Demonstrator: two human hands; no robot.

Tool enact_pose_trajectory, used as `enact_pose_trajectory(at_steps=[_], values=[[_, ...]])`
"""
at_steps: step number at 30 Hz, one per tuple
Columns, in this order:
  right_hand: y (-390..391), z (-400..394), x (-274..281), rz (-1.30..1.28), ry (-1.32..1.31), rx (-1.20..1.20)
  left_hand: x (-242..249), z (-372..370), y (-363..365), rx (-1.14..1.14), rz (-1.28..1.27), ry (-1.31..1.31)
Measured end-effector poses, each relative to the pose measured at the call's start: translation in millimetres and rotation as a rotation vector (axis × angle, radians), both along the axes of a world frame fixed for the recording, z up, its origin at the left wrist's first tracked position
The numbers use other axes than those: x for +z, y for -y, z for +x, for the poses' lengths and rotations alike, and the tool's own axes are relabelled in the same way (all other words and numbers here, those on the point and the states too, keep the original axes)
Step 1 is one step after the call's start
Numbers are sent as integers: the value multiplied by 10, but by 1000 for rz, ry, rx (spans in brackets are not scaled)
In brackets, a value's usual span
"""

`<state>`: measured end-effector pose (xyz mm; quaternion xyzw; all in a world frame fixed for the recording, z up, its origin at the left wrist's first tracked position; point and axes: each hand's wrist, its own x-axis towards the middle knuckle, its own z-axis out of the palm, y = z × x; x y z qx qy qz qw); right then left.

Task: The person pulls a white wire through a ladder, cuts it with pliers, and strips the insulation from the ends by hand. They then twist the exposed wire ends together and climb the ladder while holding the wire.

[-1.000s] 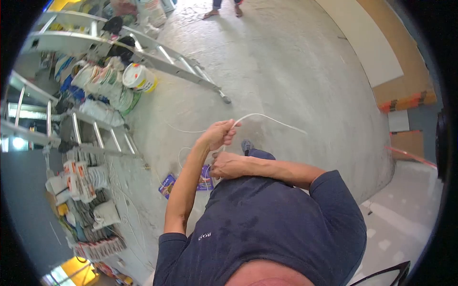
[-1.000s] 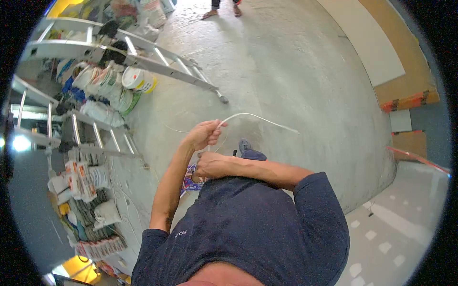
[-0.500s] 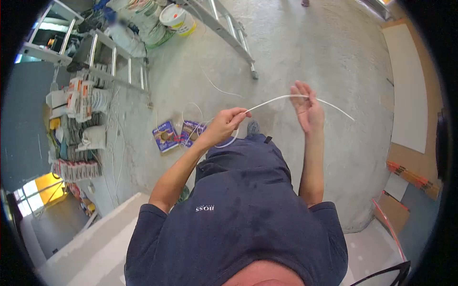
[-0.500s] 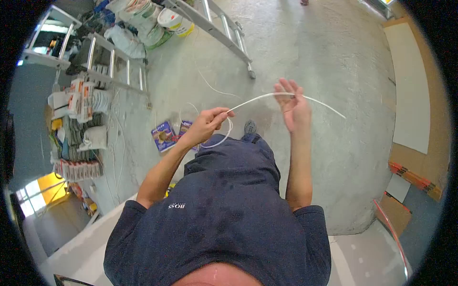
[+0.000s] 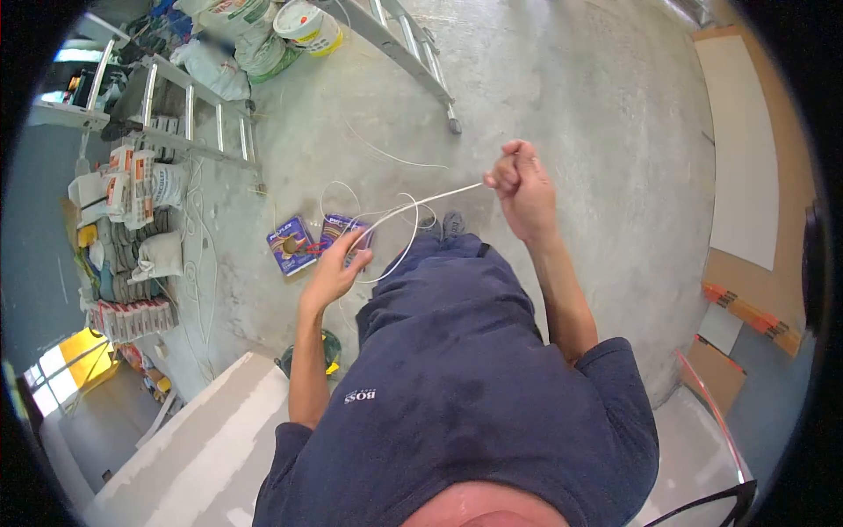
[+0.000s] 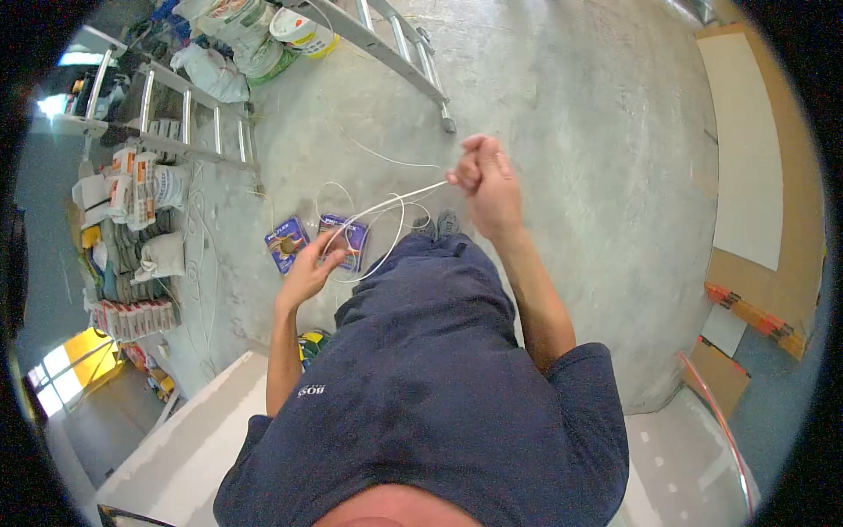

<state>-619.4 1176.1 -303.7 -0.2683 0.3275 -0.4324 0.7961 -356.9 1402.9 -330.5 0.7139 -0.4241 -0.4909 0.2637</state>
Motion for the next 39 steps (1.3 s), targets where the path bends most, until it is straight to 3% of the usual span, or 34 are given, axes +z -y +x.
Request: enact_pose_trajectory(at_steps=[3, 6, 8, 9, 11, 13, 15, 16, 18, 20, 23, 25, 26, 28, 30, 33, 34, 39], values=[[-225, 237, 90, -116, -11, 12, 722, -290, 771, -271, -358, 405], [-238, 195, 55, -175, 38, 76, 755, -753, 1345, -332, -557, 289], [-36, 64, -22, -176, 160, 166, 619, -986, 1709, -279, -360, -342], [137, -90, -66, -172, 159, 159, 592, -1067, 1836, -285, -354, -345], [661, -611, -170, -684, -309, 402, 506, -1248, 2125, -245, -188, -160], [1219, -1321, -630, -690, -572, 371, 236, -1315, 2363, -206, -190, -80], [1605, -2103, -1648, -18, -722, 31, -86, -1302, 2616, -127, -256, -64], [1775, -2510, -2162, 269, -675, -90, -195, -1318, 2787, -72, -267, -66], [1826, -3119, -2992, 676, -386, 8, -300, -1375, 3255, -19, -299, 43], [1983, -3462, -3520, 808, -244, 103, -348, -1413, 3713, 57, -230, 53], [2442, -3859, -4297, 734, -246, 64, -242, -1624, 4280, 170, -127, 59], [2756, -4077, -4569, 717, -312, 222, -102, -1740, 4459, 229, -124, 78], [2863, -4125, -4617, 701, -390, 350, -39, -1819, 4490, 244, -98, 140], [3139, -3919, -4044, 765, -416, 365, 21, -1950, 4620, 279, -46, 193], [3150, -3885, -4180, 547, -375, 274, 57, -2062, 4627, 396, 3, 151], [3441, -3773, -3468, 759, -554, 533, 238, -2185, 4577, 628, -55, 18], [3478, -3764, -3436, 768, -572, 567, 285, -2192, 4600, 768, -115, -103], [3897, -3731, -3317, 761, -682, 733, 282, -2012, 4799, 866, -140, -92]])
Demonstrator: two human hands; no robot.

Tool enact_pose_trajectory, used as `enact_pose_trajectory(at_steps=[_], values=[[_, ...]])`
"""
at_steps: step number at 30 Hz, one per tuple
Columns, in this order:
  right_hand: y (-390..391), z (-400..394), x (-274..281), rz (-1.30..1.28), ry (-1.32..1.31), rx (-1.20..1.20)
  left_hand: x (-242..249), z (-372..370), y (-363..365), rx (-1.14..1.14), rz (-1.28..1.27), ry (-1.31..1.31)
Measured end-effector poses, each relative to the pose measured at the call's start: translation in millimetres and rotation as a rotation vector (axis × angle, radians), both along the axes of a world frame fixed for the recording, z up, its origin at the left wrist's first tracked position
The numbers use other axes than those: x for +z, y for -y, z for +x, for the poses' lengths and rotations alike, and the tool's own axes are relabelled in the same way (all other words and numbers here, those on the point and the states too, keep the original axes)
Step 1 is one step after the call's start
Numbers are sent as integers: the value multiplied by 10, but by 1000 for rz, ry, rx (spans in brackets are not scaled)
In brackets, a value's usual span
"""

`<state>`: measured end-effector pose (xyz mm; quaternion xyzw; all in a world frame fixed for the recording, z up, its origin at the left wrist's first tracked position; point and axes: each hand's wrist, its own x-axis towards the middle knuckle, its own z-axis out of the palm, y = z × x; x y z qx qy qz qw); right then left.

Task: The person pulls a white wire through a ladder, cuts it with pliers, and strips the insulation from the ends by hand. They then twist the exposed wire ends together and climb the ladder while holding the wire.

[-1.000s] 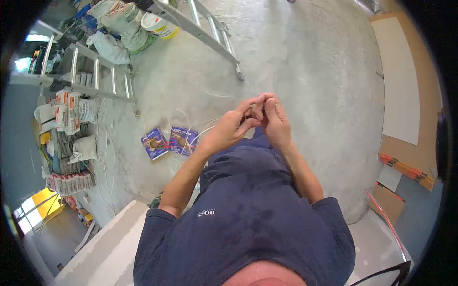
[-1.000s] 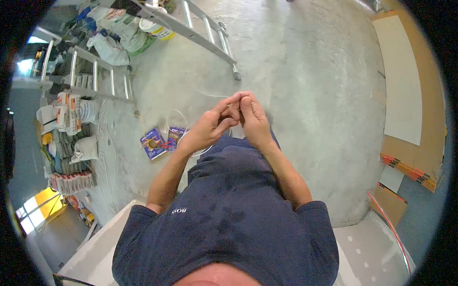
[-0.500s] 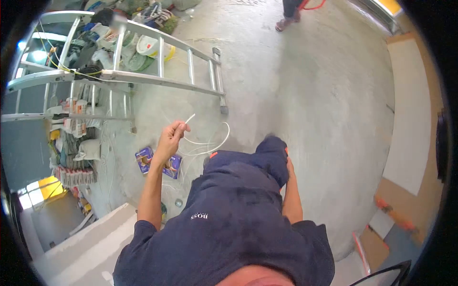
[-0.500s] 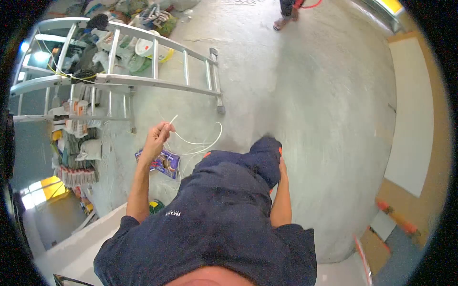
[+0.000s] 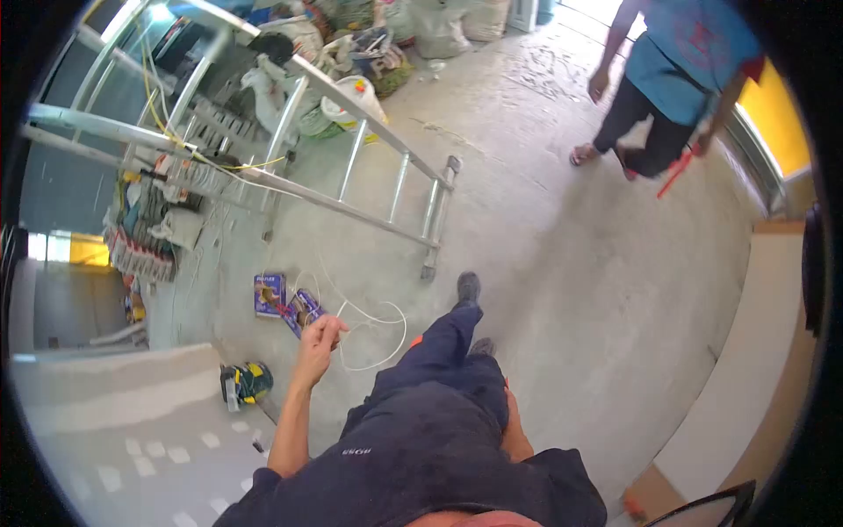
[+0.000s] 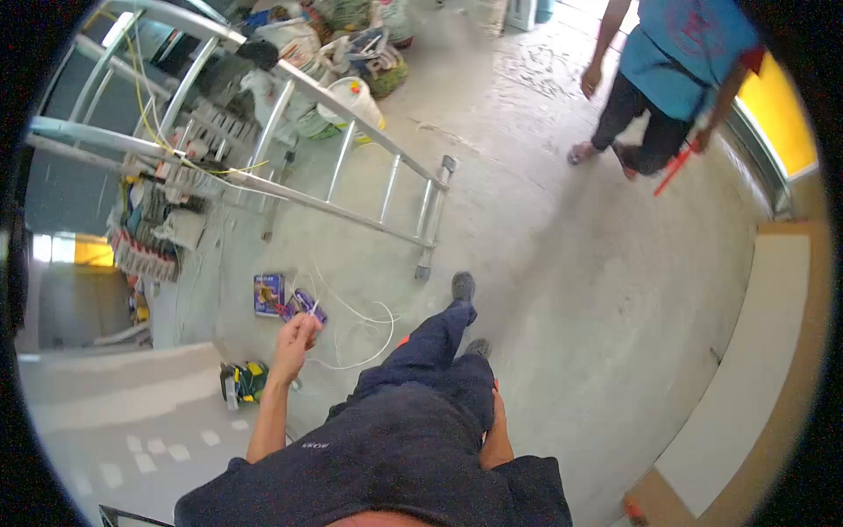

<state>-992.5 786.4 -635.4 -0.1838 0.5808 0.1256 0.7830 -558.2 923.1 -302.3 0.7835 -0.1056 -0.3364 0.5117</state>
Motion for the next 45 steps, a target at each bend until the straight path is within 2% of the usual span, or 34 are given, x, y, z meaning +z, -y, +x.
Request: enact_pose_trajectory(at_steps=[2, 4, 8, 9, 10, 13, 14, 16, 18, 21, 23, 25, 26, 29, 31, 33, 35, 40, 41, 43, 45], values=[[251, 75, 60, 9, -17, 58, -65, 159, 249, 20, 20, -3], [541, 192, 77, 13, -32, 107, -147, 296, 556, -144, 100, 92], [1345, 703, -23, 8, -4, 179, -408, 722, 1122, -150, 105, 9], [1517, 850, -49, 19, 10, 175, -423, 819, 1225, -74, 77, 61], [1658, 1015, -89, 44, 10, 152, -473, 964, 1501, -76, 32, 95], [2161, 1276, -232, 77, -4, 83, -501, 1312, 1870, -122, -36, -62], [2143, 1266, -417, -163, 114, -84, -519, 1369, 2002, -102, -89, -94], [2473, 1467, -113, -425, -50, 32, -551, 1468, 2289, -204, -140, -155], [2787, 1641, 505, -164, -165, 42, -576, 1580, 2503, -211, -226, -220], [2827, 1601, 433, -172, -219, 43, -551, 1669, 2700, -274, -252, -262], [2888, 1662, 1244, -434, -149, 46, -538, 1676, 2771, -297, -210, -225], [2989, 1607, 1001, -333, -57, 35, -335, 1568, 2878, -291, -154, -99], [2996, 1448, 793, -318, -52, 112, -376, 1569, 2891, -228, -192, -195], [3218, 1064, 557, -283, -103, 335, -414, 1443, 2910, -99, -245, -28], [3412, 984, 534, -281, -123, 475, -487, 1230, 2790, 66, -270, 25], [3604, 965, 519, -284, -127, 603, -575, 1026, 2742, 186, -291, 83], [3906, 1217, 478, -288, -114, 811, -703, 917, 2532, 381, -188, 200], [4702, 2143, 190, -319, -57, 1693, -623, 78, 1908, 922, -107, 331], [4908, 2403, 190, -335, -32, 1928, -336, -163, 2132, 1001, -74, 402], [4843, 2991, 2, -426, 57, 2300, -361, -413, 1887, 1138, 6, 468], [4901, 3408, -1260, -875, 569, 2523, -379, -539, 1566, 1367, -29, 419]])
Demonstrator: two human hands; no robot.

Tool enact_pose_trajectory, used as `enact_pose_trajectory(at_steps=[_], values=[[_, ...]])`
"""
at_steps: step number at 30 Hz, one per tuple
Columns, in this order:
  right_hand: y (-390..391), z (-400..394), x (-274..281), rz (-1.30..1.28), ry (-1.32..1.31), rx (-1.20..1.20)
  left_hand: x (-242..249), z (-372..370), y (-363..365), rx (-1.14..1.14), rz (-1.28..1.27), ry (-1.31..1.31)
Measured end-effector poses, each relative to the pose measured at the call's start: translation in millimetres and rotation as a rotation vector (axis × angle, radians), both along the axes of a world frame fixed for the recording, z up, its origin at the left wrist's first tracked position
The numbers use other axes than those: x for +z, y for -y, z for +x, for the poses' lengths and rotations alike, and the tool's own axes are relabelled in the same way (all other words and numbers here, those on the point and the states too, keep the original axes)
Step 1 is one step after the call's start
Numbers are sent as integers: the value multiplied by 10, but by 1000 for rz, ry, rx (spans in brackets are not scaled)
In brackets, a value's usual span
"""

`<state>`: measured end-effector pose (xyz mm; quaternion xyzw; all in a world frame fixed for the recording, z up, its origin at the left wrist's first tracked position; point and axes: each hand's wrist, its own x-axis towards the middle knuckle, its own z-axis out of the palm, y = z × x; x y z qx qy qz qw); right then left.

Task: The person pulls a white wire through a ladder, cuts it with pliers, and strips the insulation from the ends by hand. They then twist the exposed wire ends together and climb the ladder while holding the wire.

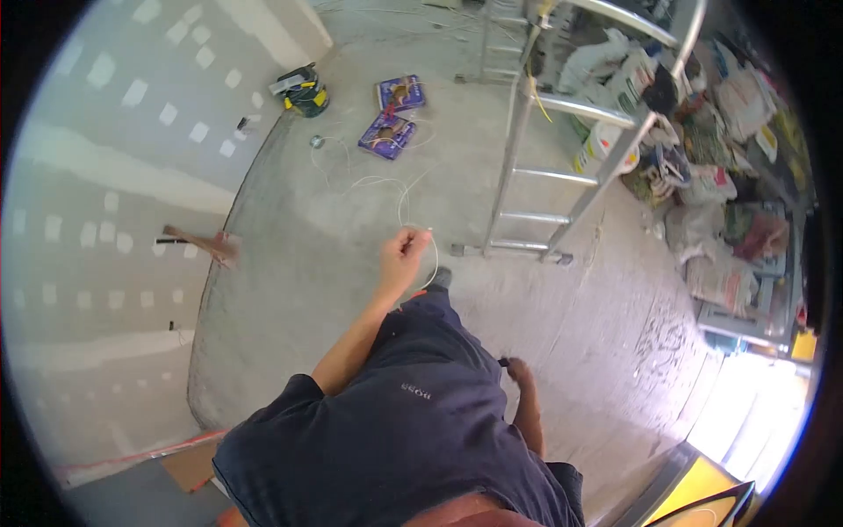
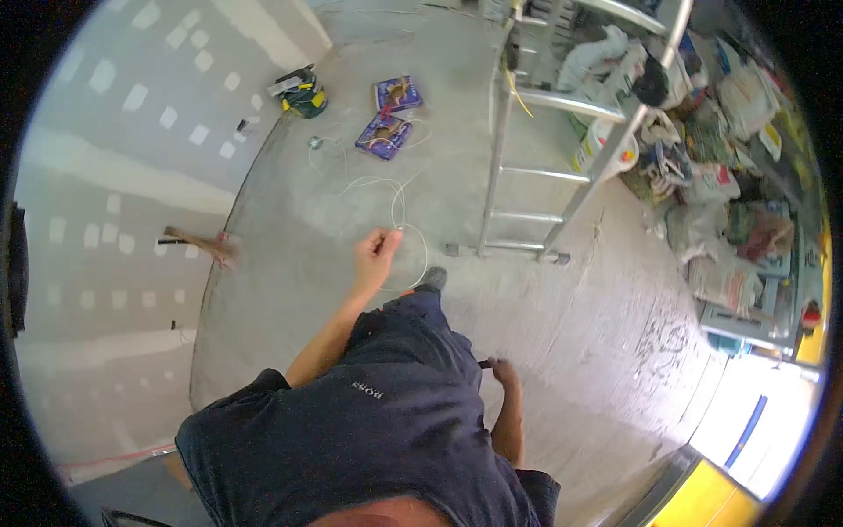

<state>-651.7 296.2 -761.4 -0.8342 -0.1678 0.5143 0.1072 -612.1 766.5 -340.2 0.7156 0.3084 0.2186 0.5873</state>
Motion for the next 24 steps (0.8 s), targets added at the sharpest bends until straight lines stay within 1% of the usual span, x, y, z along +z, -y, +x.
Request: enact_pose_trajectory(at_steps=[2, 4, 6, 7, 9, 10, 12, 13, 14, 15, 16, 18, 19, 21, 22, 24], values=[[-717, 815, 1083, 111, 221, -160, 28, -55, -319, 66, 6, 21], [-1478, 1335, 1918, 272, 314, -253, -1, -67, -634, 122, 5, 33], [-2135, 1668, 2447, 437, 250, -344, -20, 46, -1016, 196, 108, 92], [-2383, 1781, 2516, 442, 253, -339, 1, 114, -1190, 202, 112, 97], [-2927, 1923, 2593, 569, 220, -370, 23, 215, -1590, 204, 101, 103], [-3237, 1981, 2612, 560, 209, -366, 34, 290, -1825, 210, 95, 91], [-3620, 1945, 2681, 410, 221, -259, 4, 414, -2170, 224, 86, 107], [-3762, 1908, 2582, 397, 222, -263, -65, 480, -2336, 219, 74, 105], [-3886, 1857, 2312, 448, 201, -138, -171, 558, -2531, 225, 83, 160], [-4050, 1894, 2162, 499, 182, -10, -245, 660, -2718, 235, 93, 219], [-4266, 1934, 2308, 487, 182, -8, -263, 733, -2854, 237, 81, 218], [-4637, 1960, 2596, 525, 14, -91, -303, 824, -3020, 275, -8, 118], [-4771, 2026, 2593, 585, 3, -126, -350, 867, -3062, 274, -23, 113], [-5041, 2265, 2498, 607, 49, -132, -481, 959, -3099, 202, 109, 56], [-5169, 2395, 2408, 641, 93, -139, -511, 1022, -3118, 203, 99, 51], [-5394, 2702, 2287, 576, 172, -114, -489, 953, -2922, 148, 14, -58]])
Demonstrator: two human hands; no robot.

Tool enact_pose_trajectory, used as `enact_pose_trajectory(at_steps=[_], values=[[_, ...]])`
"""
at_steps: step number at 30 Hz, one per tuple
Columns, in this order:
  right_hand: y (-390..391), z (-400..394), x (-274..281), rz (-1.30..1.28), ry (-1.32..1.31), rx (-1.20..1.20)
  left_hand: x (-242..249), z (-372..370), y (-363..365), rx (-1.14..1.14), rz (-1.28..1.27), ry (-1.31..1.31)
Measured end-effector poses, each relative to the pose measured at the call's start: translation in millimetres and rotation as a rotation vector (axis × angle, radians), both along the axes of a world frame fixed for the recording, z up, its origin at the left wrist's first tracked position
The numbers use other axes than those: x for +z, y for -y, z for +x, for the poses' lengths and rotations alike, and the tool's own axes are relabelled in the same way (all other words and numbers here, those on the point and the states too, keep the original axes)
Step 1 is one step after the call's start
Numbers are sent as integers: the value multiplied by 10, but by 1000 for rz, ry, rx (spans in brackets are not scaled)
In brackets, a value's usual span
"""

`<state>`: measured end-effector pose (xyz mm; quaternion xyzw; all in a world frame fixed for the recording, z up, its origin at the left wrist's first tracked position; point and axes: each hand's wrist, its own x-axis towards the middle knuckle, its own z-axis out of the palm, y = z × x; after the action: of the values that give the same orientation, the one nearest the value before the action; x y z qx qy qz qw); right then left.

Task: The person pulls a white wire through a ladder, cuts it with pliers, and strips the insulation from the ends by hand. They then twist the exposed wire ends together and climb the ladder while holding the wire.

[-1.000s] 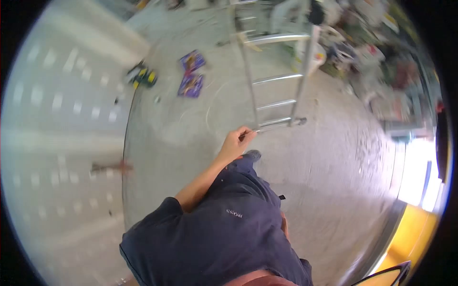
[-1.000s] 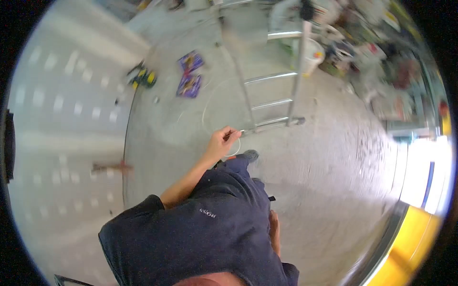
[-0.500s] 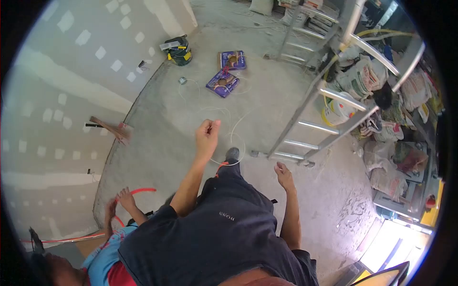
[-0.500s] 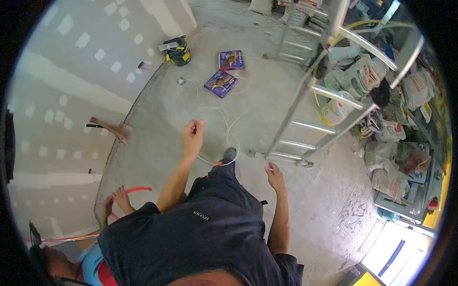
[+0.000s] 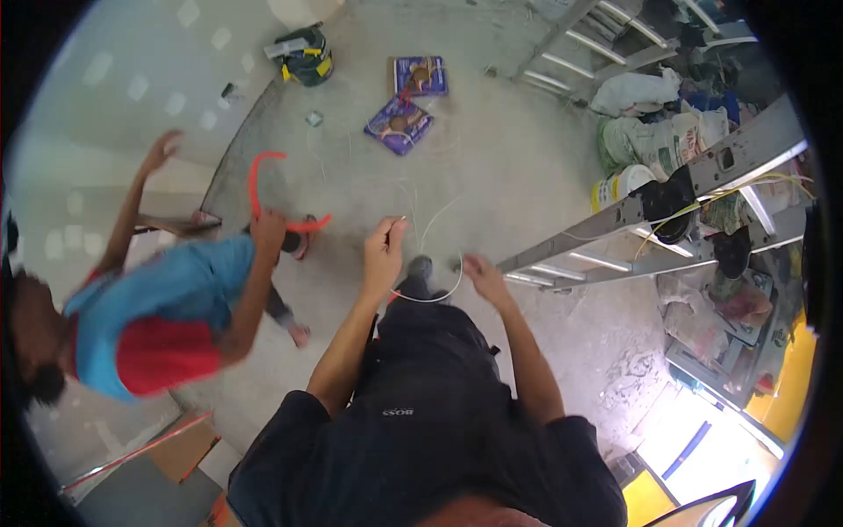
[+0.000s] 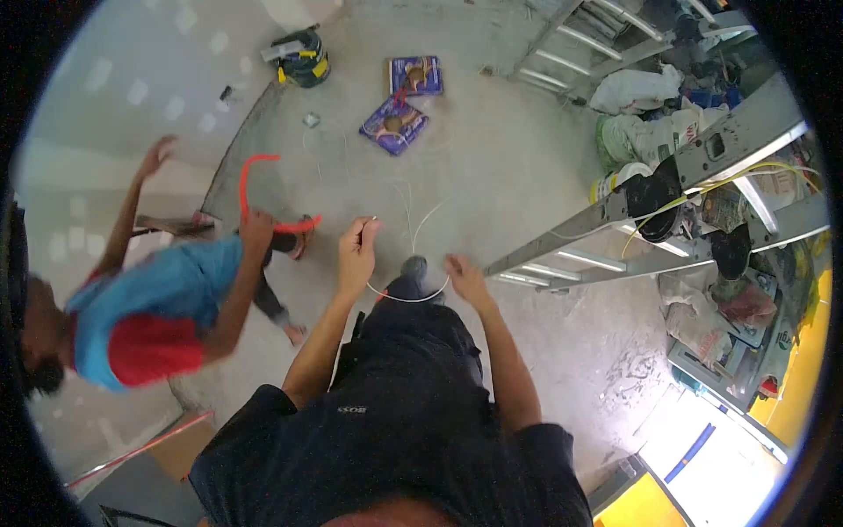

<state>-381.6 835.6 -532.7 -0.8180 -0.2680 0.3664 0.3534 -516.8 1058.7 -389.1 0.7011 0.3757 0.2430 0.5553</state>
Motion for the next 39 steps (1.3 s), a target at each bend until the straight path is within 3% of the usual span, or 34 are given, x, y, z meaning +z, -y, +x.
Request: enact_pose_trajectory(at_steps=[4, 9, 13, 15, 19, 21, 23, 25, 30, 32, 34, 36, 39], values=[[-593, 559, -135, -25, 14, 54, 0, -205, 300, -49, 1, -99], [-992, 685, -292, -176, -33, 143, -6, -391, 513, 13, -287, 43], [-1229, 623, -373, -125, -91, 133, -161, -477, 431, -57, -110, 68], [-1327, 656, -424, -180, -67, 237, -225, -467, 360, -39, -311, 60], [-1542, 725, -612, -202, -55, 322, -729, -384, 84, 19, -338, 111], [-1722, 838, -824, -109, -16, 242, -1033, -250, -196, 113, -493, 88], [-1986, 999, -537, -45, -334, 25, -1425, -57, -561, 158, -512, 91], [-2341, 1278, -975, -53, -47, 149, -1793, 199, -964, 191, -549, 93], [-3557, 1989, -1915, -186, -91, 173, -2704, 666, -2040, 199, -694, -35], [-3676, 2094, -2297, -277, -116, 158, -2898, 756, -2340, 200, -788, -78], [-4355, 2412, -2629, -170, -153, 145, -3243, 954, -2869, 32, -552, -314], [-4787, 2660, -3335, -62, -17, 268, -3528, 1067, -3136, -14, -515, -324], [-5610, 2999, -4064, -151, -14, 178, -3912, 1276, -3486, -55, -425, -383]])
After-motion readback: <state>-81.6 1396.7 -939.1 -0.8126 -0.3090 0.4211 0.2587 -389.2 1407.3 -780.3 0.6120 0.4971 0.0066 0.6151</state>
